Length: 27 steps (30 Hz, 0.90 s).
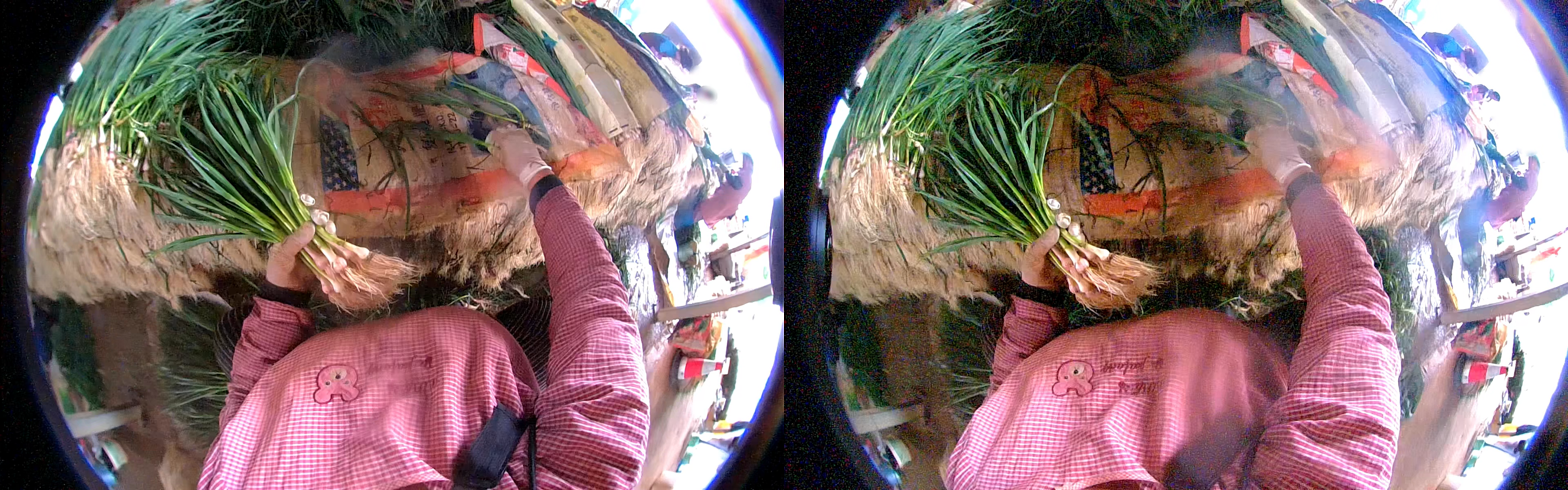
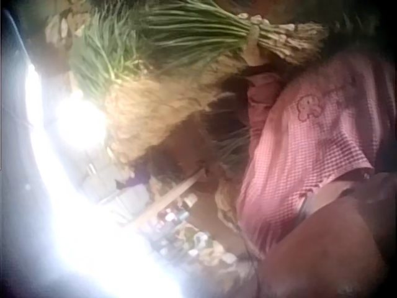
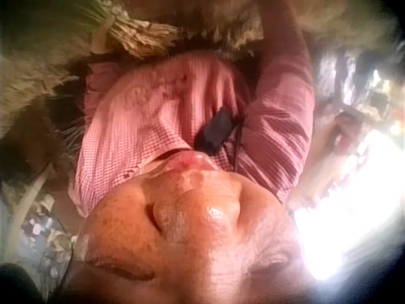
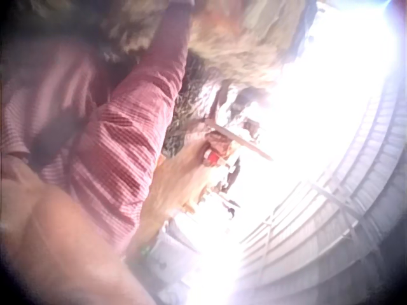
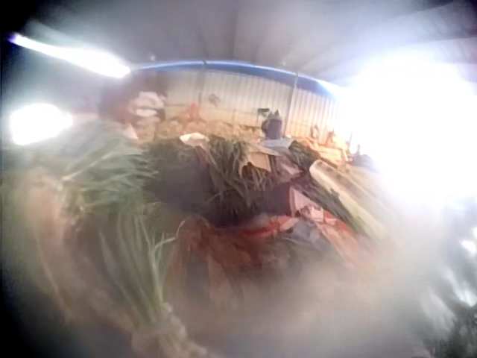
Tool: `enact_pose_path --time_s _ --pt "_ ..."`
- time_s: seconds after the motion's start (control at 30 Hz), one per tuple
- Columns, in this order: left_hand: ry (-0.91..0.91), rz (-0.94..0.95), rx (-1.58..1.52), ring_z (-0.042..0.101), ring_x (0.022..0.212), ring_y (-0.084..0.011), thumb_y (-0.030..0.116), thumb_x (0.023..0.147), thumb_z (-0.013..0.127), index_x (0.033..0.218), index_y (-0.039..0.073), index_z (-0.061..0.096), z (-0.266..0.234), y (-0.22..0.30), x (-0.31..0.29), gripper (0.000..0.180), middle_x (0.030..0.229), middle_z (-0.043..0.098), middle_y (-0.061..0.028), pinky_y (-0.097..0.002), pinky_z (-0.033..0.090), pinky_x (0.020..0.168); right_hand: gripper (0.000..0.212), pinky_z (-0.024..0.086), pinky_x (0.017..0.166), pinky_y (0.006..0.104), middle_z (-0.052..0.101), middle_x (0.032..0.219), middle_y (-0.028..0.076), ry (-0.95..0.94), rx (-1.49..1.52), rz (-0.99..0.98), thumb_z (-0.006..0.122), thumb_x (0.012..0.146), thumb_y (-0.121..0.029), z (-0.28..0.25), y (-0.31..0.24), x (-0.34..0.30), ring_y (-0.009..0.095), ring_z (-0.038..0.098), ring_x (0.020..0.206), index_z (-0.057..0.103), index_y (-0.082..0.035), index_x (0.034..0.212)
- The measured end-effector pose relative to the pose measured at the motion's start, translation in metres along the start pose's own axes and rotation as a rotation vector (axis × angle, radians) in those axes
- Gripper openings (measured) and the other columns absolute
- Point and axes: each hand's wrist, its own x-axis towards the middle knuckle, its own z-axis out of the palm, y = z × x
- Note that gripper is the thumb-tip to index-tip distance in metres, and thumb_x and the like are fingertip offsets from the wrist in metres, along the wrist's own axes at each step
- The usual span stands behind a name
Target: The person picks up a bunch of green onions from a large pile, removes the dry outer layers and dirt by hand, and then places the cleaned bunch back onto the pile.
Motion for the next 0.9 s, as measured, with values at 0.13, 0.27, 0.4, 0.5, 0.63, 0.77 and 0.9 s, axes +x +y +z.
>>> enact_pose_path --time_s 0.13,0.27,0.4,0.5,0.63,0.77,0.9 --pt "-0.001 -0.083 0.003 0.068 0.078 -0.0328 0.019 0.087 0.069 0.115 0.003 0.056 -0.011 0.002 0.000 0.035 0.099 0.063 -0.0142 -0.0404 0.061 0.060 0.026 0.050 0.085 0.0465 0.068 0.097 0.021 0.611 0.165 -0.130 0.060 0.089 -0.027 -0.020 0.044 0.038 0.040 0.065 0.094 0.066 -0.008 0.106" --pt "0.019 -0.050 0.030 0.068 0.073 -0.0344 0.020 0.090 0.065 0.114 0.006 0.053 -0.009 -0.011 0.016 0.030 0.097 0.062 -0.0118 -0.0376 0.058 0.052 0.040 0.051 0.085 0.0464 0.068 0.100 0.024 0.304 0.073 0.340 0.066 0.087 -0.035 -0.019 0.125 0.066 0.041 0.065 0.096 0.066 -0.002 0.110" --pt "0.011 -0.049 0.029 0.069 0.075 -0.0386 0.022 0.092 0.063 0.112 0.007 0.052 -0.003 -0.008 0.012 0.028 0.100 0.060 -0.0114 -0.0359 0.060 0.052 0.052 0.051 0.090 0.0455 0.067 0.109 0.027 -0.258 -0.007 0.433 0.072 0.082 -0.042 -0.007 0.080 0.074 0.041 0.065 0.103 0.067 0.000 0.113" --pt "-0.016 -0.086 0.048 0.069 0.081 -0.0394 0.025 0.093 0.062 0.112 0.005 0.052 -0.009 -0.007 0.009 0.029 0.102 0.059 -0.0123 -0.0371 0.062 0.058 0.057 0.050 0.094 0.0451 0.065 0.115 0.026 -0.464 -0.027 0.455 0.073 0.080 -0.046 -0.014 0.052 0.065 0.040 0.063 0.110 0.067 -0.001 0.114" --pt "0.044 -0.074 0.016 0.068 0.088 -0.0351 0.025 0.091 0.064 0.112 0.005 0.053 -0.003 -0.015 0.016 0.031 0.100 0.061 -0.0123 -0.0369 0.061 0.062 0.040 0.051 0.078 0.0444 0.071 0.099 0.017 -0.011 0.263 0.147 0.067 0.090 -0.035 -0.014 0.063 0.024 0.033 0.068 0.091 0.067 -0.002 0.112" --pt "-0.023 -0.079 -0.060 0.066 0.091 -0.0315 0.023 0.086 0.065 0.113 0.004 0.057 0.015 -0.009 0.012 0.034 0.101 0.065 -0.0125 -0.0432 0.058 0.080 0.022 0.046 0.061 0.0287 0.062 0.082 -0.001 0.139 1.041 0.511 0.063 0.094 -0.021 -0.084 0.010 -0.076 0.010 0.056 0.065 0.066 -0.005 0.109" --pt "-0.059 -0.090 0.027 0.068 0.081 -0.0303 0.032 0.084 0.064 0.117 -0.002 0.054 -0.022 -0.009 0.006 0.048 0.098 0.065 -0.0186 -0.0402 0.061 0.068 0.021 0.045 0.053 0.0255 0.061 0.080 0.000 0.459 1.028 0.525 0.060 0.096 -0.019 -0.118 0.056 -0.195 0.009 0.055 0.063 0.063 -0.006 0.112"
